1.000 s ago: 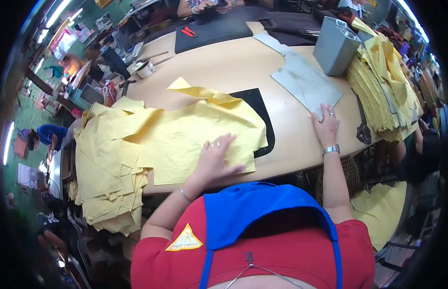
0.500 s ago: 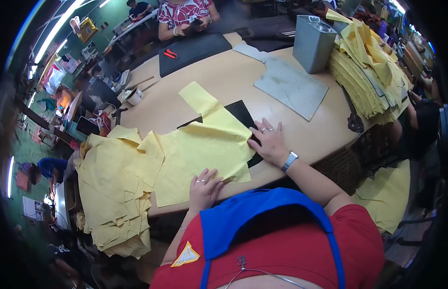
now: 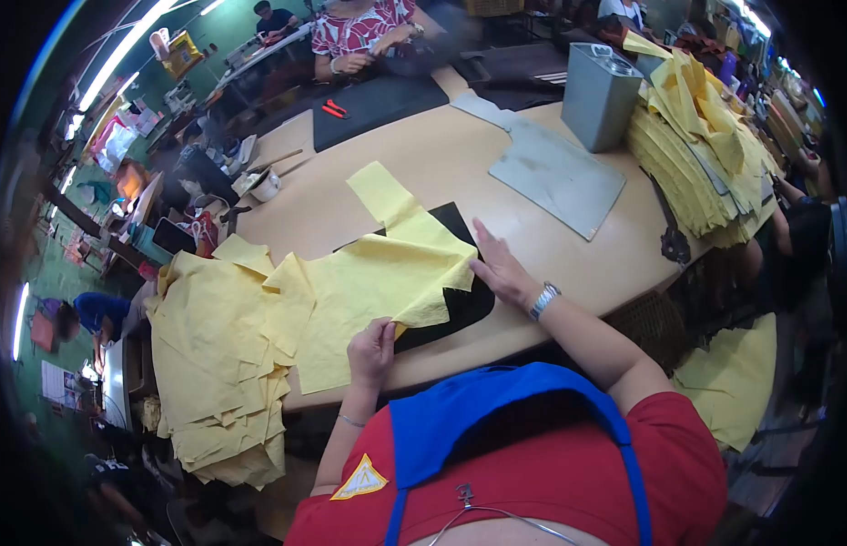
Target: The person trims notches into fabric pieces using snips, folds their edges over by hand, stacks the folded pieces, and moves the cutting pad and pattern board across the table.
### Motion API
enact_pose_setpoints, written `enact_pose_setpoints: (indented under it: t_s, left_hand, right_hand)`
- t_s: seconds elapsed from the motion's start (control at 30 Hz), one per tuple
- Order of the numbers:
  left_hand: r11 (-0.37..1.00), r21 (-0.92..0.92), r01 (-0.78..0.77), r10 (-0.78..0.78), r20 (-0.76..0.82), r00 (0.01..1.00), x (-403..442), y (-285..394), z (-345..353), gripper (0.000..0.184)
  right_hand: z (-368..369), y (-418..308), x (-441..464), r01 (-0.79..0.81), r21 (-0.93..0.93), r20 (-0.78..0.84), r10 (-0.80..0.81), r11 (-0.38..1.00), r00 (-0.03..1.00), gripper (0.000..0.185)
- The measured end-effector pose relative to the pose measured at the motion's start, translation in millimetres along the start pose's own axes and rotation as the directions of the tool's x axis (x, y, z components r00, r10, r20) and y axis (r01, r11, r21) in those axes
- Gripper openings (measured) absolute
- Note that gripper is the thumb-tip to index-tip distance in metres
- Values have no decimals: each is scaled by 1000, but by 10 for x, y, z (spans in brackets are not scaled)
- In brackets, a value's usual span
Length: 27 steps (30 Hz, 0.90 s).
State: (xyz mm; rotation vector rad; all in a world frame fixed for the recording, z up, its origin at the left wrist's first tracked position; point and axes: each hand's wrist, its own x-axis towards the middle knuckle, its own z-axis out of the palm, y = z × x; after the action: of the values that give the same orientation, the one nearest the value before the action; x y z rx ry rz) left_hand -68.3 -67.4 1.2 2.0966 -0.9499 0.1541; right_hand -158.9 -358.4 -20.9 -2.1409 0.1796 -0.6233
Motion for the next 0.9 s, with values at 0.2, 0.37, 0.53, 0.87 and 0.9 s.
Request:
enact_pose_setpoints:
  t_s: [0.2,0.37,0.53,0.87,0.9]
  left_hand:
    - [975,-217,39,-7,146,989,41,165,-47,15]
    - [995,49,-88,69,305,950,47,241,-245,18]
    - [995,100,11,-32,210,977,-8,35,-866,15]
    - [970,160,180,-232,416,879,1598,-2,-1757,20]
    - [961,170,216,-272,457,847,1867,-165,-1598,19]
  right_hand:
    - [110,-786,-254,597,-383,312,-510,704,802,59]
    - [-133,-869,18,544,-316,126,-534,777,836,19]
    - [-1039,-1336,158,425,-184,103,-413,886,905,28]
    - [-1748,-1286,1282,69,-290,325,30,955,945,29]
    - [-1642,-1178,1488,-6,-336,301,113,942,947,29]
